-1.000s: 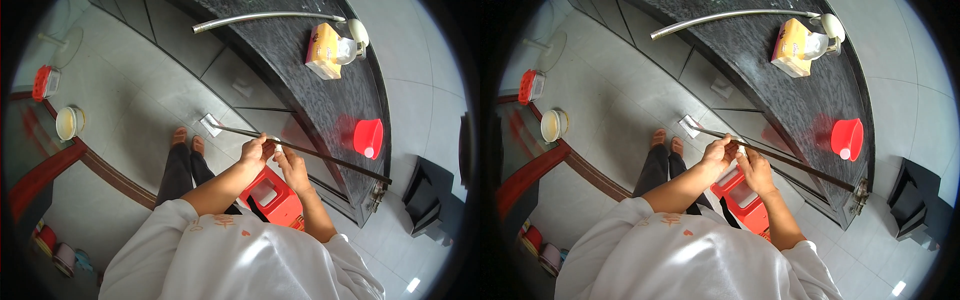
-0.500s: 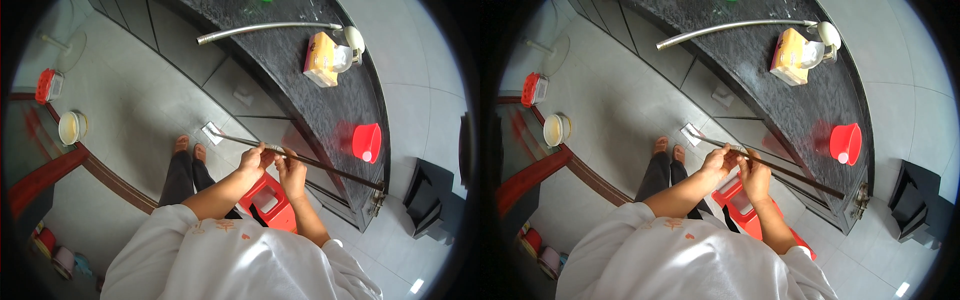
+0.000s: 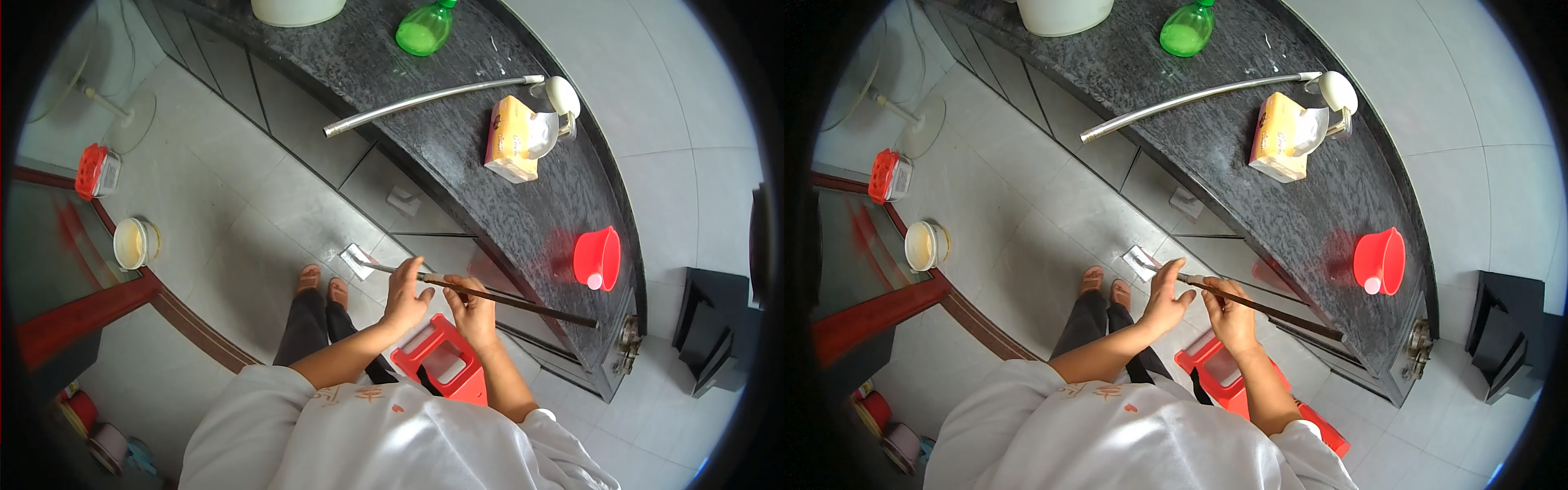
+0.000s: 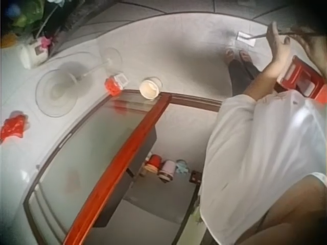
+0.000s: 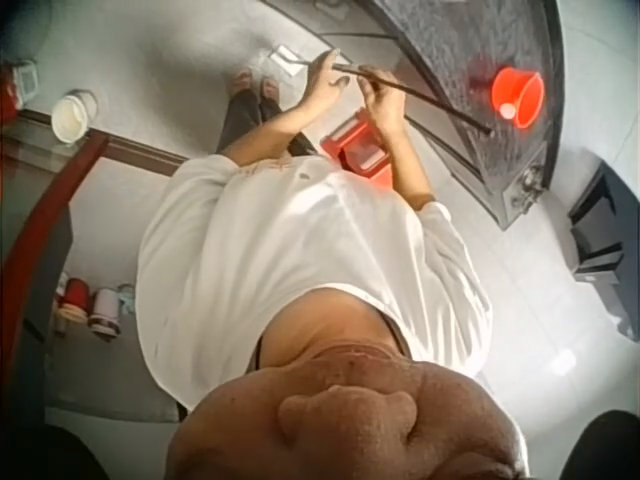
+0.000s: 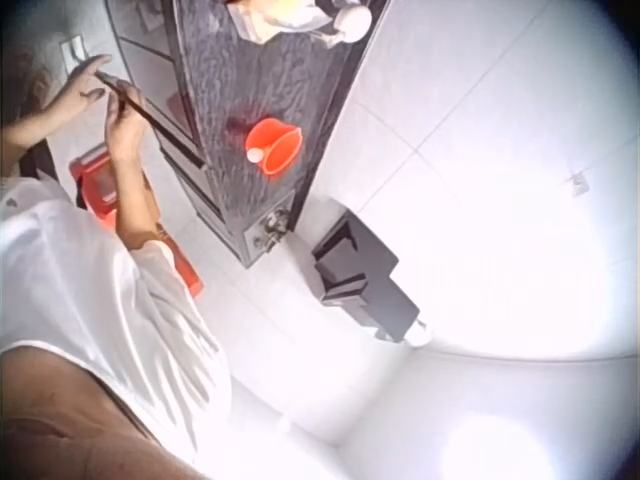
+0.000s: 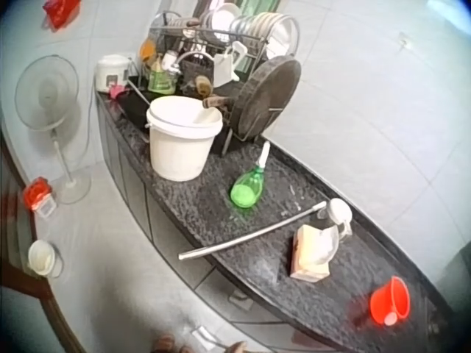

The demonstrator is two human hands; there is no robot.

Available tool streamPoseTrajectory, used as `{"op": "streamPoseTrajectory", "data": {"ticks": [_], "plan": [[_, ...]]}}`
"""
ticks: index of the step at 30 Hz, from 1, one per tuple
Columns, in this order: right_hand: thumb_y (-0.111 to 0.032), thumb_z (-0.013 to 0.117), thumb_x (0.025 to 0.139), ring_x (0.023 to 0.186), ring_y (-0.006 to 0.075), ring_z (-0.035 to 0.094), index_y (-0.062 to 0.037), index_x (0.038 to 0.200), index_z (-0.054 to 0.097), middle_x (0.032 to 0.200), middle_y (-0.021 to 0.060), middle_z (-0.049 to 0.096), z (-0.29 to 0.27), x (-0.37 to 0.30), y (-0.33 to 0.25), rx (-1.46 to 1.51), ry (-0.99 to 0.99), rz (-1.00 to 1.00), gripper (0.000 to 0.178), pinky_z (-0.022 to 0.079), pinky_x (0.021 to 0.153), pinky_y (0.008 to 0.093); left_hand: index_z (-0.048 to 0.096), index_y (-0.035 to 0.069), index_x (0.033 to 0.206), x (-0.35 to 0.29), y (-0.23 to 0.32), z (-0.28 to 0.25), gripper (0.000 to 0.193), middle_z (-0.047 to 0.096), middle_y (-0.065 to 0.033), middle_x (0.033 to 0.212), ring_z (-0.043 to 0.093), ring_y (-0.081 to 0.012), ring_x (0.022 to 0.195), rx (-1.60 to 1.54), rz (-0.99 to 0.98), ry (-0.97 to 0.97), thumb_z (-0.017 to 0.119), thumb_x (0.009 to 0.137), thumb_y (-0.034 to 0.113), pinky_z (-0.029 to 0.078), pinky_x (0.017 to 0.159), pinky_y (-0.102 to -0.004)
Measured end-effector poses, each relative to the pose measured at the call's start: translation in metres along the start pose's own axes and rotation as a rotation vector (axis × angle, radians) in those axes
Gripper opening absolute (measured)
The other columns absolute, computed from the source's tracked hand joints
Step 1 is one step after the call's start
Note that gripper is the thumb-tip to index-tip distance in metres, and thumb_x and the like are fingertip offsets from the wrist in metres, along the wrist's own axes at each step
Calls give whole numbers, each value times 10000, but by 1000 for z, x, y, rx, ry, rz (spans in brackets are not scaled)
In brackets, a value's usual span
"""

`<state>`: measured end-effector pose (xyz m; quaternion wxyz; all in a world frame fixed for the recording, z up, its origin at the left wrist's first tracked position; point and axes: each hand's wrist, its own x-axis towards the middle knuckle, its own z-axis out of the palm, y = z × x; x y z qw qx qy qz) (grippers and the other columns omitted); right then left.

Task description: The recorder is seen assembling a floor mop in a kitchen area.

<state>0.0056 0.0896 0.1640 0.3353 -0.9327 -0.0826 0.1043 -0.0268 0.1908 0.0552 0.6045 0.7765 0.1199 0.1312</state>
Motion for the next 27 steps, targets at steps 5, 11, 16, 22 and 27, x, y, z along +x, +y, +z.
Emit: {"op": "streamPoseTrajectory", "data": {"ticks": [5, 11, 16, 22, 27], "plan": [[-6, 537, 887, 943, 142, 574, 15, 1155, 467, 983, 91, 590, -9, 10, 2, 189, -237, -20, 278, 493, 777, 287, 505, 43, 1115, 24, -2, -11, 336, 574, -144, 1080, 545, -319, 1039, -294, 158, -274, 498, 800, -77, 437, 906, -375], [-93, 542, 904, 857, 198, 655, 7, 1065, 536, 903, 114, 666, -37, 60, -3, 189, -44, -25, 190, 506, 753, 294, 448, 35, 1073, 39, -15, -20, 228, 493, -124, 1009, 521, -246, 949, -370, -8, -302, 516, 856, 29, 423, 849, -340], [-108, 555, 892, 785, 254, 640, -13, 991, 591, 858, 139, 645, -43, 127, -43, -138, -27, -299, 142, 491, 702, 326, 441, 31, 1014, 53, -19, -28, 189, 493, -144, 972, 494, -319, 909, -434, 52, -253, 539, 876, 115, 397, 831, -375], [-64, 597, 804, 1082, 317, 511, -66, 1123, 558, 1117, 144, 568, -22, 200, -70, -439, -54, -698, 321, 437, 874, 385, 467, 37, 927, 56, -15, -36, 112, 510, -119, 860, 493, -300, 807, -414, 157, -70, 544, 874, 99, 399, 728, -385], [-86, 627, 781, 1216, 304, 418, -114, 1273, 452, 1289, 120, 450, 6, 233, -79, -616, -81, -755, 524, 378, 963, 423, 455, 52, 893, 58, -20, -53, 108, 506, -108, 839, 487, -299, 780, -395, 207, -100, 549, 850, 84, 389, 703, -385]]}}
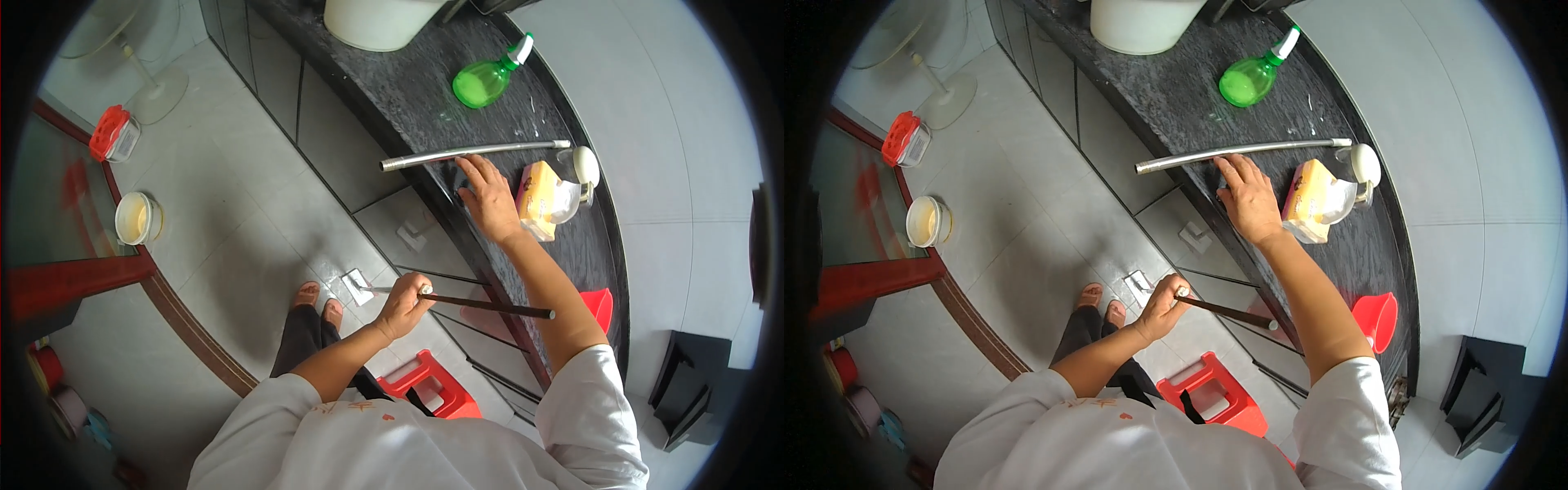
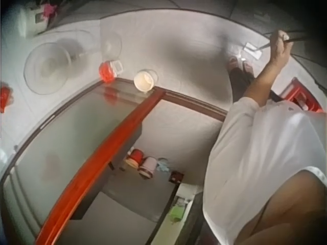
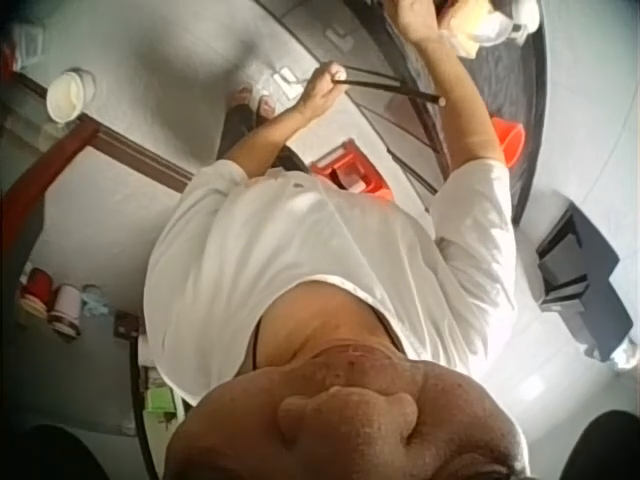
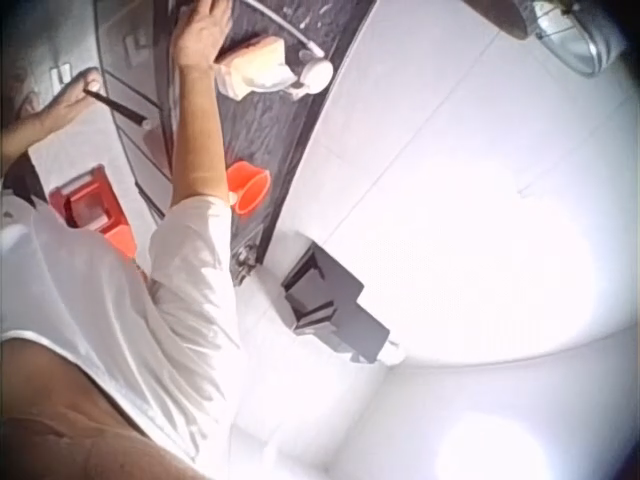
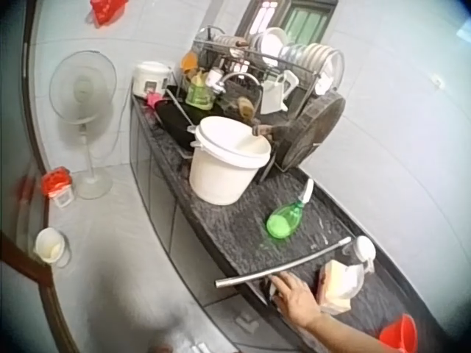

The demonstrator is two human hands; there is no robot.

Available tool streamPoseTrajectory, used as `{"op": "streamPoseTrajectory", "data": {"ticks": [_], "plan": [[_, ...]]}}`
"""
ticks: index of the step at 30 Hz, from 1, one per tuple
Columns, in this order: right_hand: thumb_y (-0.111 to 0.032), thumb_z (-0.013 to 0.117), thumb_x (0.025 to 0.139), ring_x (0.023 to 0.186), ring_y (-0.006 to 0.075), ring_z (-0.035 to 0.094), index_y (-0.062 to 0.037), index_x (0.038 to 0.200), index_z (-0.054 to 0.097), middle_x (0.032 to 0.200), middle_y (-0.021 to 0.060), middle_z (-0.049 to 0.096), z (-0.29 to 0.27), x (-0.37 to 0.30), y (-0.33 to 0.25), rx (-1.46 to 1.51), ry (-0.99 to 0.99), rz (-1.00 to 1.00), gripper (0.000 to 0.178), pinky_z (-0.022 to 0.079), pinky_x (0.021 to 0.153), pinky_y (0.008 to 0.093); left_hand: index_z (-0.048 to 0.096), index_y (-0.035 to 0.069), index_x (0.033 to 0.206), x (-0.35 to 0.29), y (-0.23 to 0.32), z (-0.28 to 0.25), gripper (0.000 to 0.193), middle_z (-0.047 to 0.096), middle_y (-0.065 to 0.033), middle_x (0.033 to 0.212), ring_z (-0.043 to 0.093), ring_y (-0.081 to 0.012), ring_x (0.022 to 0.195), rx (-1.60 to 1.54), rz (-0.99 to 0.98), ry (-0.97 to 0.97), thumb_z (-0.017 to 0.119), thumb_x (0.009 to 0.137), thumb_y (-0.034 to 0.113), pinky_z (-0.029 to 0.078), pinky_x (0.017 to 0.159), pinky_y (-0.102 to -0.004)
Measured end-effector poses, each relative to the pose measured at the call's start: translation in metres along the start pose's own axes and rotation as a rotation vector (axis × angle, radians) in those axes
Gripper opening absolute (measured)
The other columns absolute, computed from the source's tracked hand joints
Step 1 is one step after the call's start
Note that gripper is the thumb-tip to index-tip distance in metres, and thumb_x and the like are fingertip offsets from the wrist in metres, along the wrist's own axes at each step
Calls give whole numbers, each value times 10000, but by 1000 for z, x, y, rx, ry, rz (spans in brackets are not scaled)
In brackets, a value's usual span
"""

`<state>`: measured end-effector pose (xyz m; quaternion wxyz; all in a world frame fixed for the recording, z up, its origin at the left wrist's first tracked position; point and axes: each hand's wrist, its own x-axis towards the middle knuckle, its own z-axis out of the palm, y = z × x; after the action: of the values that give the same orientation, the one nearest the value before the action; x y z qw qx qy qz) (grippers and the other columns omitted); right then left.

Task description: The recorder is seen assembling a floor mop in a kitchen area.

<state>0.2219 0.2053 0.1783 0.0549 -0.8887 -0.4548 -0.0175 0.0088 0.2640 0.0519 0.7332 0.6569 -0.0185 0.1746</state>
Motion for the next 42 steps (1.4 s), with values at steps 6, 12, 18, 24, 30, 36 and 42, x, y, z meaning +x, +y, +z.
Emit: {"op": "streamPoseTrajectory", "data": {"ticks": [6, 12, 18, 24, 30, 36, 42], "plan": [[-137, 620, 795, 1258, 279, 381, -146, 1294, 437, 1305, 107, 450, 13, 33, 3, -81, -57, -16, 531, 338, 1002, 415, 438, 54, 849, 9, 11, -14, 124, 483, -91, 742, 476, -283, 697, 8, 49, 143, 551, 861, 105, 379, 637, -373], [-102, 526, 833, 1014, 254, 537, -119, 1002, 500, 968, 77, 526, 20, 54, 22, -231, -87, -118, 172, 346, 955, 465, 422, 17, 716, 15, 7, -21, 263, 450, -89, 677, 454, -250, 644, -42, -113, 157, 602, 845, 160, 355, 600, -352], [-14, 498, 768, 908, 278, 540, -88, 975, 463, 924, 100, 484, -28, 71, 16, -275, -127, -291, 223, 428, 833, 414, 448, -6, 672, 12, 3, -21, 356, 453, -137, 634, 461, -309, 608, 80, -240, 291, 565, 891, 249, 371, 583, -394], [1, 541, 720, 838, 275, 529, -97, 918, 454, 853, 91, 481, -107, 92, -8, -311, 57, -465, 237, 420, 729, 387, 452, -2, 662, 14, 0, -13, 388, 468, -157, 632, 474, -344, 606, 131, -198, 325, 542, 908, 284, 380, 579, -417], [-99, 610, 761, 756, 279, 535, -57, 971, 506, 818, 103, 502, -202, 75, -54, -325, 170, -453, 238, 428, 657, 378, 435, 33, 710, 18, -7, -13, 421, 417, -89, 633, 429, -263, 614, 5, -115, 261, 597, 855, 393, 349, 583, -367], [-397, 564, 849, 575, 242, 510, -68, 946, 551, 670, 64, 458, -281, 12, -70, -553, 62, -374, 344, 414, 538, 369, 446, 49, 838, 22, -4, -2, 335, 434, -80, 758, 423, -225, 705, -140, -14, 182, 540, 884, 367, 342, 667, -354], [-464, 521, 839, 502, 169, 461, -128, 923, 558, 619, 13, 414, -310, -46, -80, -803, -94, -239, 348, 390, 461, 328, 465, 40, 861, 31, -7, 22, 243, 472, -112, 787, 461, -295, 738, 95, 197, 227, 505, 911, 274, 361, 682, -393]]}}
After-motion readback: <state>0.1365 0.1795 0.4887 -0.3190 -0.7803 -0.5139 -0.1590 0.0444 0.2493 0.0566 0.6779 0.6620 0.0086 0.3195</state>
